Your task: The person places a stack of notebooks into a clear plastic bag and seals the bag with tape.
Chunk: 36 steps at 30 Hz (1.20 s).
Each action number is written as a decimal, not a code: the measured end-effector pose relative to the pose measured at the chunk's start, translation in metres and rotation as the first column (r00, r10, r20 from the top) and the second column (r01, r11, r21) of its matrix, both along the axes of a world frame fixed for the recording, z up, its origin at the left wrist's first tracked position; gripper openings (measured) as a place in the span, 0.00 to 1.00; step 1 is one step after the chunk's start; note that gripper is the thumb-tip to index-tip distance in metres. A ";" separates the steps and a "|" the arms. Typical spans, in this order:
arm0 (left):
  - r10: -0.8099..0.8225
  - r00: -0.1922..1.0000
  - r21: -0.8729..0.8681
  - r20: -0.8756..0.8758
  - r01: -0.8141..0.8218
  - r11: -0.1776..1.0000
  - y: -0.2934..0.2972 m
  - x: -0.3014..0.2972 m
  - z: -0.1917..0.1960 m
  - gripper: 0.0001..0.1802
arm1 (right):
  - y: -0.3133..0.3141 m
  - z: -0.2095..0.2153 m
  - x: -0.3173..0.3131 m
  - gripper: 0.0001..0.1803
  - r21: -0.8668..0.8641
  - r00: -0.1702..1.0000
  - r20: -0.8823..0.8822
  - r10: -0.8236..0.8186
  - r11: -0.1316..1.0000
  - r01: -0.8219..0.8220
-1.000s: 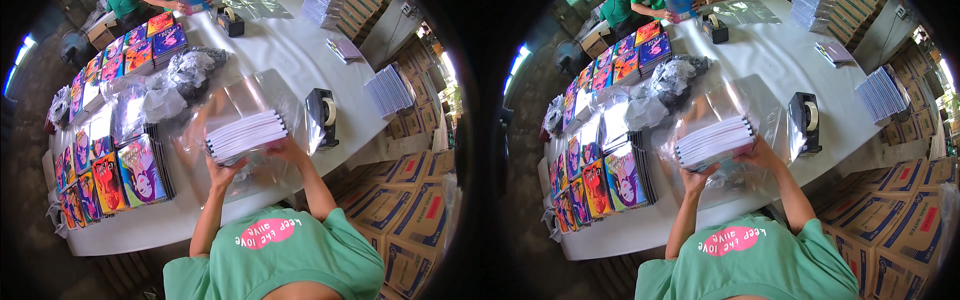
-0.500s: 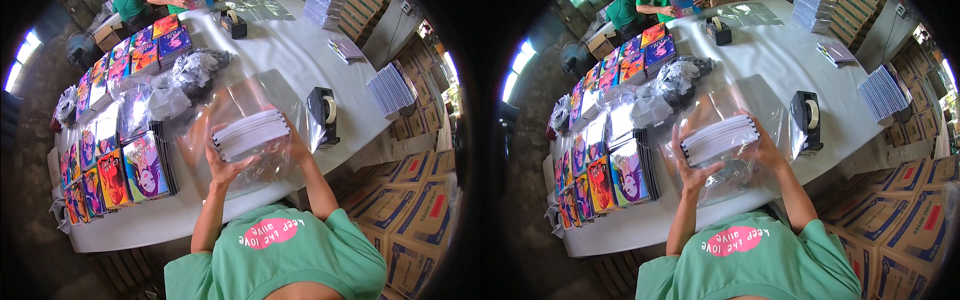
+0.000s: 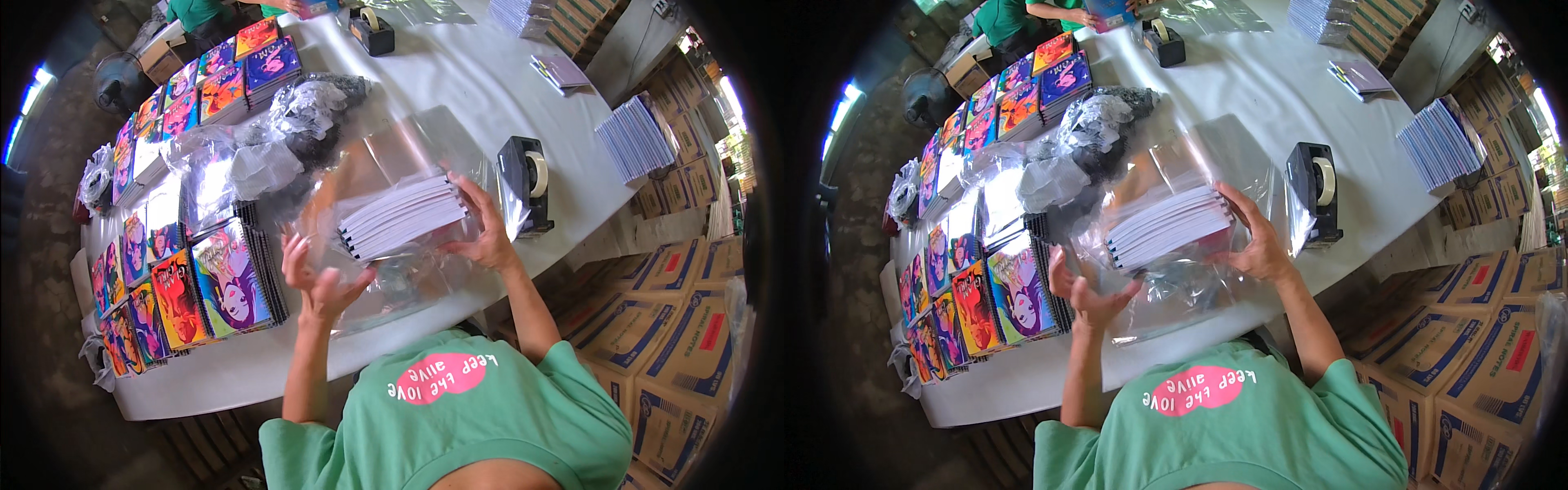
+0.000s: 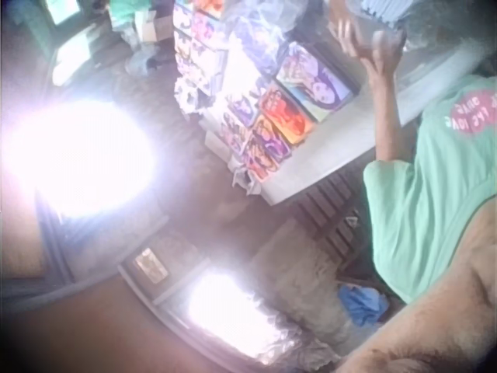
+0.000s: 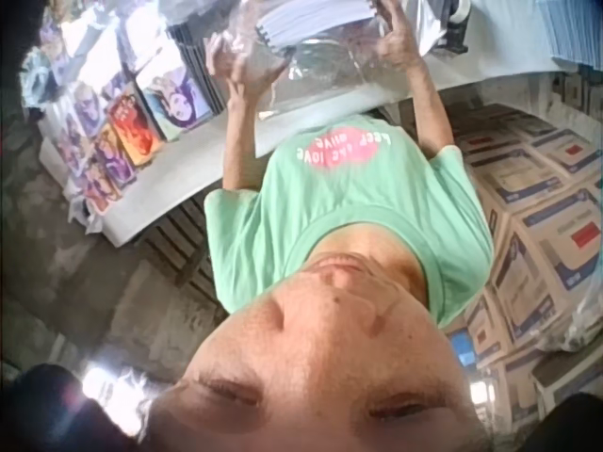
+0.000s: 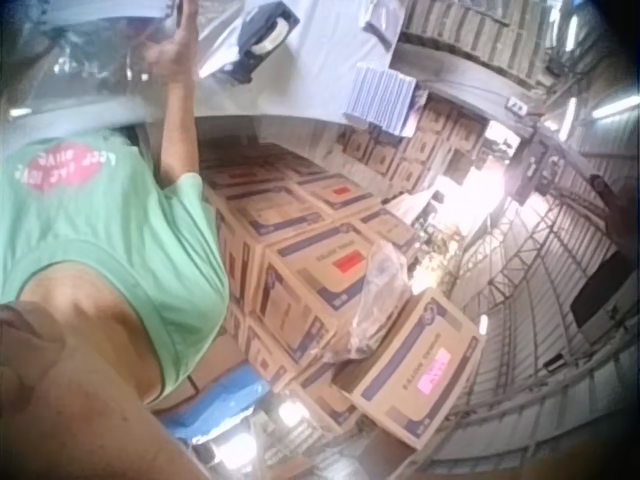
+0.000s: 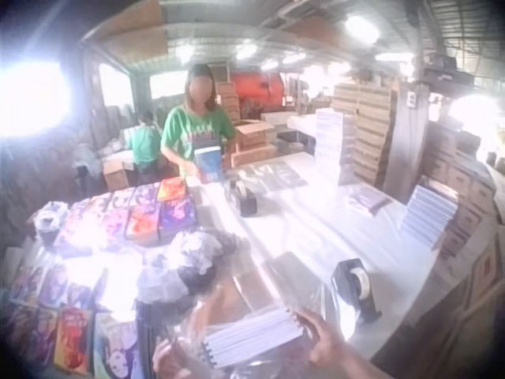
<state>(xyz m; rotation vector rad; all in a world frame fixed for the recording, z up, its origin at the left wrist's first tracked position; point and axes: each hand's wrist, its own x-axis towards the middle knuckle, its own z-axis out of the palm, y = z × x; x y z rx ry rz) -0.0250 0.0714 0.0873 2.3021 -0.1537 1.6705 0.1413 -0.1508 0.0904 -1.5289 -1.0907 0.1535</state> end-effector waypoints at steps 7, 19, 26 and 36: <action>-0.189 0.876 0.286 -0.444 0.339 0.896 -0.021 0.054 0.109 0.14 | 0.005 0.011 -0.006 0.51 0.143 0.968 -0.251 0.012 0.989 0.024; -0.091 0.842 -0.036 -0.531 0.084 0.996 -0.003 -0.018 0.026 0.36 | 0.004 0.022 -0.017 0.45 -0.094 0.980 0.118 -0.158 0.981 0.170; -0.206 0.545 0.021 -0.813 0.380 0.925 0.005 0.018 0.060 0.45 | 0.008 0.049 -0.033 0.37 -0.395 0.873 0.474 -0.115 0.858 0.328; -0.259 0.336 -0.085 -0.906 0.455 0.886 0.005 0.034 0.084 0.49 | -0.029 0.057 -0.017 0.48 -0.447 0.995 0.102 0.006 0.894 0.040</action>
